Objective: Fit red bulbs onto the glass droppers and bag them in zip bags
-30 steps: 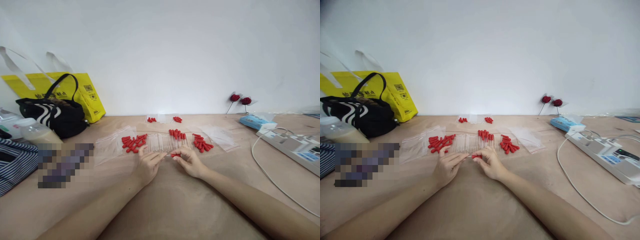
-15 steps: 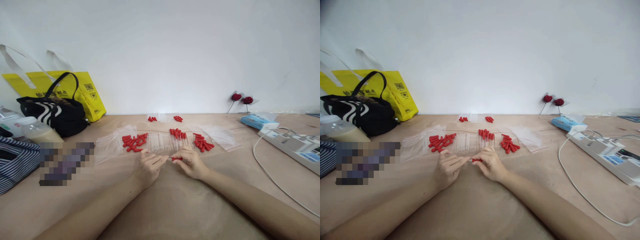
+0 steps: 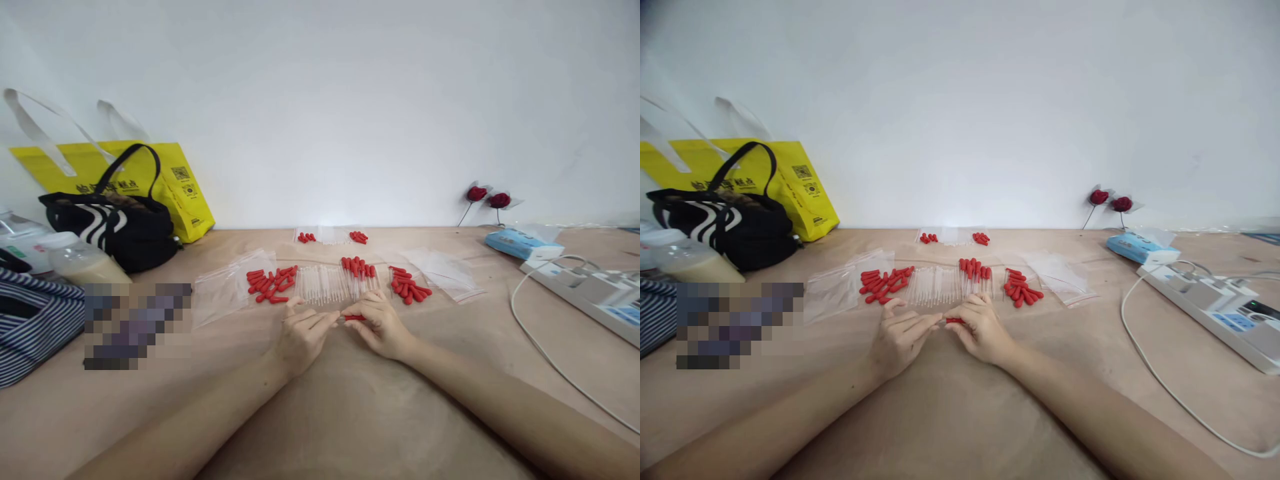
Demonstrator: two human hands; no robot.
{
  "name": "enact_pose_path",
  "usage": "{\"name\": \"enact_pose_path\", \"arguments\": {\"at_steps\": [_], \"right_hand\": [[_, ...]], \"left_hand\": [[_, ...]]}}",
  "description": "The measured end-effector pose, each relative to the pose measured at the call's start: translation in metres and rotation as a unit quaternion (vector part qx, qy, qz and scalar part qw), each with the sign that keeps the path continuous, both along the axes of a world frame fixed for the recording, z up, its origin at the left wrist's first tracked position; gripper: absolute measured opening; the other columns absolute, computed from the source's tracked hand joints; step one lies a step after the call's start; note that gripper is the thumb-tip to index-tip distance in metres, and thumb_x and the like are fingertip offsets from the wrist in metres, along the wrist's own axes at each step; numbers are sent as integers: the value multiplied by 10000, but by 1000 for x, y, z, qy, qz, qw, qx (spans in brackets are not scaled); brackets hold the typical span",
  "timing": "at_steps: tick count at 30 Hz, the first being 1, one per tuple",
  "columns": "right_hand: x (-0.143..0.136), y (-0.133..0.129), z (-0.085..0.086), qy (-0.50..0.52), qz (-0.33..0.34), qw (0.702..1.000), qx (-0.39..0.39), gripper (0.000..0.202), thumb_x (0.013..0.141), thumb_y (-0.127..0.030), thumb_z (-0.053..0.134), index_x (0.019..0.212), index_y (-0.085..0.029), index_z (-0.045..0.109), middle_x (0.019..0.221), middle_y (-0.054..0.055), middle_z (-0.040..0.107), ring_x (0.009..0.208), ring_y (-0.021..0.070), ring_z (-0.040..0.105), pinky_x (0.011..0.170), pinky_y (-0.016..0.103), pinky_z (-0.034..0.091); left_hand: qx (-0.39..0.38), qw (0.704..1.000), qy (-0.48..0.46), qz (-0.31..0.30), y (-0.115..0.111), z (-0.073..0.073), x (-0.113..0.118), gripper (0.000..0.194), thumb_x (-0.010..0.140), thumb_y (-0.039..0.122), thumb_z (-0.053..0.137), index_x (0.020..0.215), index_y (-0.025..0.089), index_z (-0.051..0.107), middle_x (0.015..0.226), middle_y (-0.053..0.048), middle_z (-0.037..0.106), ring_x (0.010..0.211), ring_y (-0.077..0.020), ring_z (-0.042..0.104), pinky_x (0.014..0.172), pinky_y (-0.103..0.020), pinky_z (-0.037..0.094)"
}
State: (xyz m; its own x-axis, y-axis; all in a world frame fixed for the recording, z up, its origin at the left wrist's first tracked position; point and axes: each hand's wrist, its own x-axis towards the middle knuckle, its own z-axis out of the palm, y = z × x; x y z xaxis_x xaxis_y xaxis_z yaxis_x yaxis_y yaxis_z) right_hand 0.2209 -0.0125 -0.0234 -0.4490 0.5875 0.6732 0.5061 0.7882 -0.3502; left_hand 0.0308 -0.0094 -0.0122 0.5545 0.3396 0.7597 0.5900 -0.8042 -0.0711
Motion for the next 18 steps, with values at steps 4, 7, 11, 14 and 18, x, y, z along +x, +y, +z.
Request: {"name": "enact_pose_path", "arguments": {"at_steps": [4, 7, 11, 14, 18], "right_hand": [[7, 3, 0, 2, -18, 1000, -19, 121, 810, -274, 530, 896, -197, 569, 770, 29, 633, 727, 155, 519, 721, 336, 325], [10, 4, 1, -5, -25, 999, -23, 95, 805, -278, 536, 834, -198, 578, 731, 21, 622, 720, 153, 520, 728, 343, 316], [7, 1, 2, 2, -25, 999, -23, 75, 798, -247, 538, 803, -190, 587, 691, 14, 608, 691, 146, 513, 713, 339, 320], [4, -3, 2, 14, -15, 1000, -23, 78, 794, -233, 532, 788, -183, 592, 672, 20, 600, 683, 147, 512, 697, 334, 343], [3, -3, 4, 47, -1, 998, -45, 84, 789, -239, 537, 777, -185, 600, 682, 32, 611, 685, 155, 521, 689, 339, 379]], "left_hand": [[-6, 1000, -16, 4, 4, 1, -2, 102, 838, 207, 505, 831, 189, 606, 642, 43, 678, 535, -99, 569, 824, -366, 276], [-7, 1000, -13, 3, 4, 2, -1, 109, 837, 208, 509, 792, 203, 608, 580, 64, 652, 515, -91, 549, 817, -360, 274], [-7, 1000, -16, 10, -1, 2, 1, 127, 837, 182, 496, 770, 201, 602, 566, 64, 645, 516, -92, 544, 821, -369, 266], [-22, 1000, -18, 11, -4, 2, 1, 135, 834, 175, 493, 752, 202, 597, 575, 62, 652, 516, -90, 548, 836, -372, 255], [-37, 999, -24, 7, -5, 3, 1, 127, 828, 179, 499, 751, 201, 597, 593, 61, 664, 514, -89, 563, 846, -374, 253]]}}
